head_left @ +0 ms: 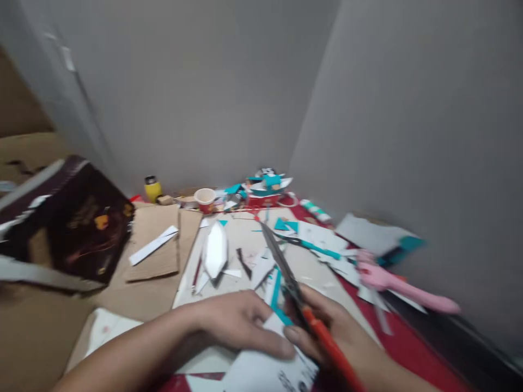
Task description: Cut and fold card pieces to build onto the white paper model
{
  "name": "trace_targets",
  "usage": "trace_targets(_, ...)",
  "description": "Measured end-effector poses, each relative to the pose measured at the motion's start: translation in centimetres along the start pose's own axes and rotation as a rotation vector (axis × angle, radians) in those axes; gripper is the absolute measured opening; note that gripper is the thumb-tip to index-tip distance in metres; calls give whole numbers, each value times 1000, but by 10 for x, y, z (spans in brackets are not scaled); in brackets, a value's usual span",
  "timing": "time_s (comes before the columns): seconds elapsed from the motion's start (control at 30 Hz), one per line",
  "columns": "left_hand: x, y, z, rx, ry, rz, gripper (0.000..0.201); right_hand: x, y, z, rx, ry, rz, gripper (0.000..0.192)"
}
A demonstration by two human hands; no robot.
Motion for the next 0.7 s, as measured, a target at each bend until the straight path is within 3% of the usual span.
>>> trace_targets(0.03,0,-1,-6,60,129,4,21,-3,-1,-2,14,-7,-10,25)
trace_targets(0.1,-1,-6,-21,264,376,54,32,-6,-3,-11,211,-28,-49,27)
trace_targets(0.17,-1,-12,-31,362,483,130,30,-5,-5,-24,481,-48,-125,30)
trace_targets(0.23,-1,-17,-29,329,431,133,24,-2,-6,-33,683,-70,-188,33)
trace_targets(0.3,-3,-20,-16,232,309,69,23,3,-6,-36,774,-100,-216,33)
trace_targets(0.37,-4,-20,-2,162,242,34,32,6,-6,-33,761,-142,-219,32)
trace_targets(0.43,-4,-19,6,181,251,54,43,6,-6,-27,671,-183,-200,32)
trace_targets(0.6,5,-13,-7,459,259,191,41,7,-5,-11,417,-256,-88,37)
trace_targets(0.7,5,-13,-12,544,342,287,41,12,-7,-2,306,-327,-12,38)
Point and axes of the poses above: each hand's wrist, its own y-axis away from the middle knuckle, its own z-axis out of the palm, x = y × z, the point moved 2 cm from there along -y, towards the middle knuckle, and after that the axes turned 9 degrees about -x, right-handed, at the moved point
